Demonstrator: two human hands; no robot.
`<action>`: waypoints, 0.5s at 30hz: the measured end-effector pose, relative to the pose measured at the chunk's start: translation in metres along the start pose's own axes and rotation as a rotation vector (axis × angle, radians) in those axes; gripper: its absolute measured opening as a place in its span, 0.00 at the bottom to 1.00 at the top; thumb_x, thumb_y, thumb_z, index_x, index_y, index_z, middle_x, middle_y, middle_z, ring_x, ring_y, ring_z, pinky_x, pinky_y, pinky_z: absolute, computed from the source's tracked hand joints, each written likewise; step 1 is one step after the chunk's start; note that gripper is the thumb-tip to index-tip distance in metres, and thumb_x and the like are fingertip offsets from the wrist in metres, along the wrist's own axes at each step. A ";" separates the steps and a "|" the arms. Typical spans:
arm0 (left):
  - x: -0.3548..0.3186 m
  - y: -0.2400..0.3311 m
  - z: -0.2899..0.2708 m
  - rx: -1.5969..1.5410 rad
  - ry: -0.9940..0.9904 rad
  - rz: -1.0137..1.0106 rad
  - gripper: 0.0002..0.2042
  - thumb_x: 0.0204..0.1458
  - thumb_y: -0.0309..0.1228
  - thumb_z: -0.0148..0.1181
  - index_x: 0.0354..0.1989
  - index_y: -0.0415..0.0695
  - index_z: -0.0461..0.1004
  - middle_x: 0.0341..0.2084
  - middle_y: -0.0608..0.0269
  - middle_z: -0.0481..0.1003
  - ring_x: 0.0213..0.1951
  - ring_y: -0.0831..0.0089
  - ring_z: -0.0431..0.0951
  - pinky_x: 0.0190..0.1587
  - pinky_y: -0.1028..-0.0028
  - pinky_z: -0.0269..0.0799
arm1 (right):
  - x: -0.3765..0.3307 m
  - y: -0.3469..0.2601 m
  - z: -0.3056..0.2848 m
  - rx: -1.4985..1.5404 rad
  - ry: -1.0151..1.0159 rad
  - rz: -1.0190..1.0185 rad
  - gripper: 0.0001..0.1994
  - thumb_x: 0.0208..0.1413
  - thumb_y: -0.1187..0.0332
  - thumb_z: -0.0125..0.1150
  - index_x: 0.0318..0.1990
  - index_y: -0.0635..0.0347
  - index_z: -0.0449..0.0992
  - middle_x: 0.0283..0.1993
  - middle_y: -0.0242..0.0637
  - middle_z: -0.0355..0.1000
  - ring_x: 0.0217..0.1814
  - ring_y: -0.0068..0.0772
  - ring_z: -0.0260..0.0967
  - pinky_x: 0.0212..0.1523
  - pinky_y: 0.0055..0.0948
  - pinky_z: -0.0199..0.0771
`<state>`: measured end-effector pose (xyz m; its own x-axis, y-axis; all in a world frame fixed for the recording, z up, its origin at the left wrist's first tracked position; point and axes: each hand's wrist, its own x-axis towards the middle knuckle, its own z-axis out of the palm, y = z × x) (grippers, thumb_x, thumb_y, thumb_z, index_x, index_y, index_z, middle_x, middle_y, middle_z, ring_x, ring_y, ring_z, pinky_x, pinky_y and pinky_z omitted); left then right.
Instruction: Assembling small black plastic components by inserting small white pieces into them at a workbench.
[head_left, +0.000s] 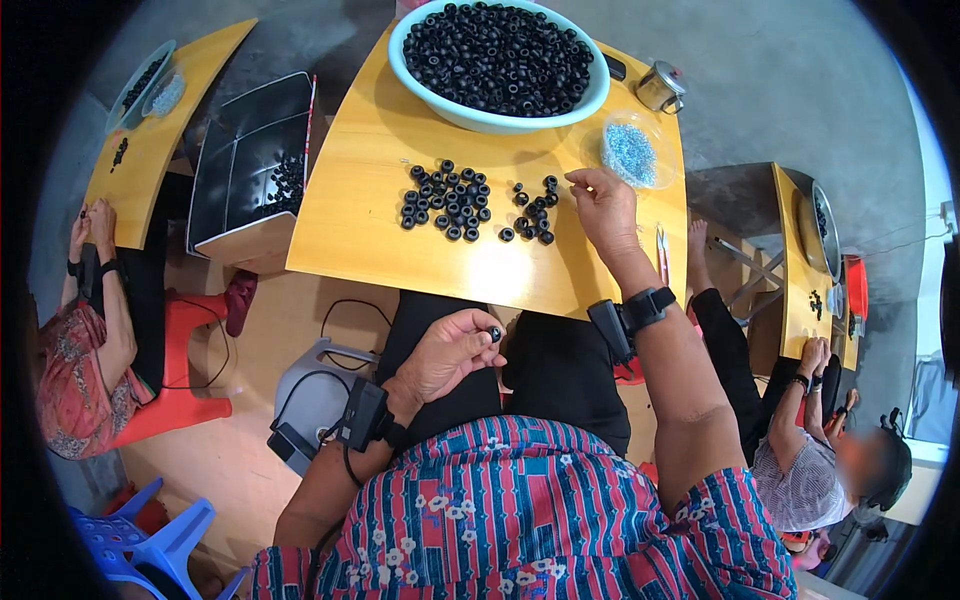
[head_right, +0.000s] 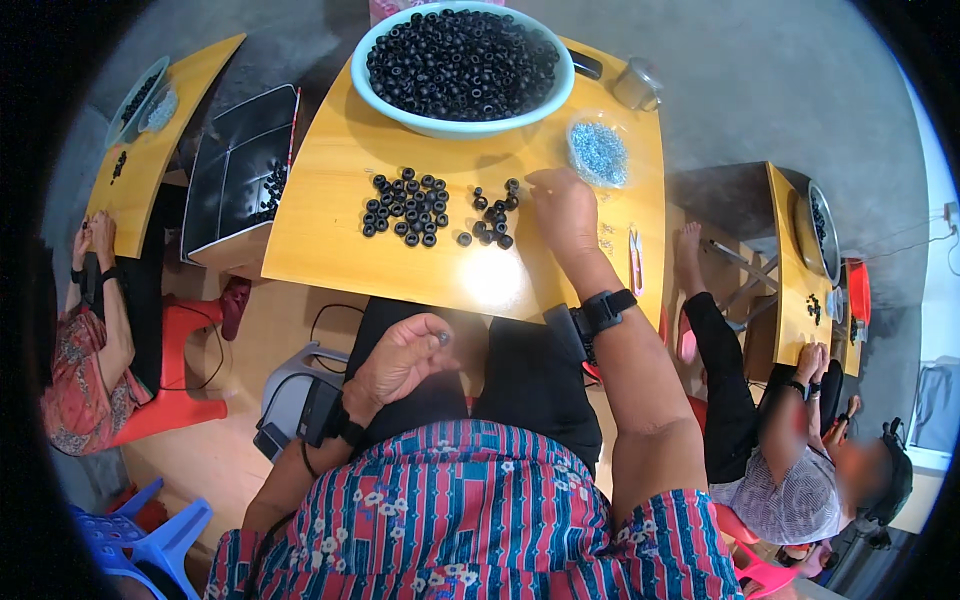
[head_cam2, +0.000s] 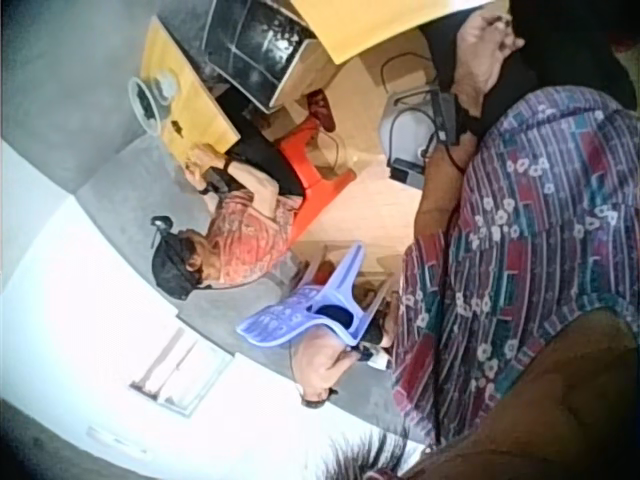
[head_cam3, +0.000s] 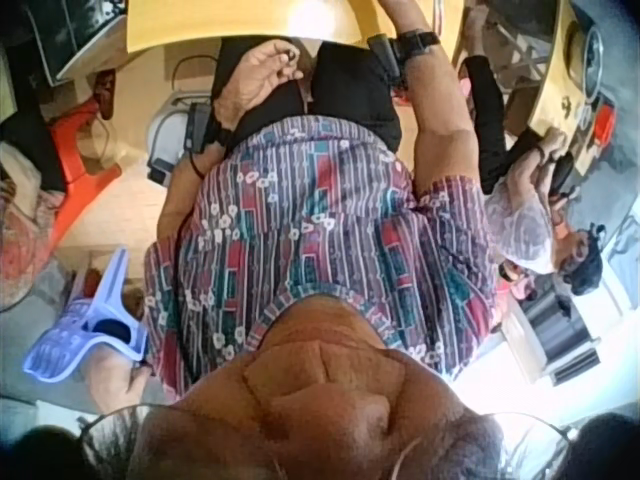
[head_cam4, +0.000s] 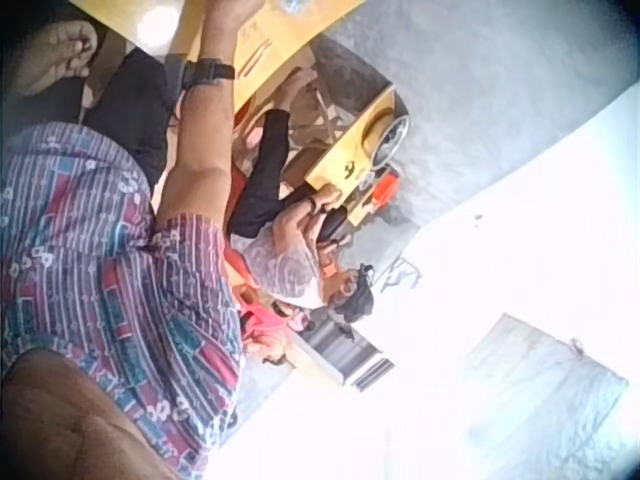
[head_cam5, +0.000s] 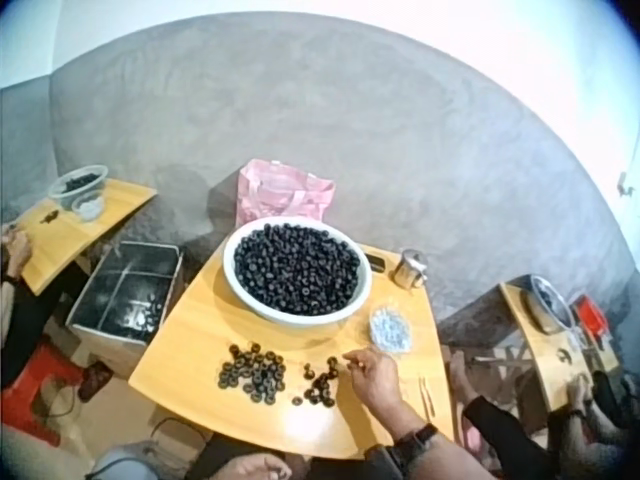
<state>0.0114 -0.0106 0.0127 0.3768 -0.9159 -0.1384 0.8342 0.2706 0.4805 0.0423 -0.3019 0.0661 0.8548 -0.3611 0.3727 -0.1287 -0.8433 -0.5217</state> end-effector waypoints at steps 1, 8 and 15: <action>0.001 0.001 0.000 -0.006 -0.002 -0.004 0.07 0.58 0.26 0.53 0.43 0.42 0.71 0.36 0.66 0.72 0.40 0.75 0.74 0.49 0.64 0.73 | 0.003 0.003 0.002 0.010 -0.013 0.004 0.08 0.44 0.77 0.58 0.33 0.58 0.80 0.33 0.46 0.73 0.38 0.48 0.71 0.41 0.37 0.72; -0.001 0.003 0.004 -0.034 0.008 -0.019 0.07 0.57 0.26 0.54 0.43 0.41 0.71 0.35 0.66 0.72 0.38 0.75 0.74 0.48 0.66 0.74 | 0.008 -0.005 0.001 0.031 -0.136 -0.070 0.09 0.44 0.77 0.58 0.34 0.55 0.80 0.32 0.44 0.73 0.36 0.46 0.71 0.40 0.37 0.72; -0.003 0.002 0.007 -0.029 0.003 -0.015 0.07 0.57 0.26 0.54 0.43 0.41 0.70 0.32 0.66 0.70 0.34 0.77 0.72 0.48 0.67 0.74 | 0.006 -0.012 -0.006 -0.113 -0.281 -0.127 0.09 0.45 0.72 0.60 0.34 0.48 0.81 0.31 0.38 0.72 0.35 0.43 0.71 0.37 0.35 0.72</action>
<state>0.0091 -0.0089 0.0199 0.3657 -0.9189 -0.1479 0.8510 0.2658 0.4528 0.0465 -0.2965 0.0791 0.9708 -0.1394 0.1952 -0.0534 -0.9191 -0.3904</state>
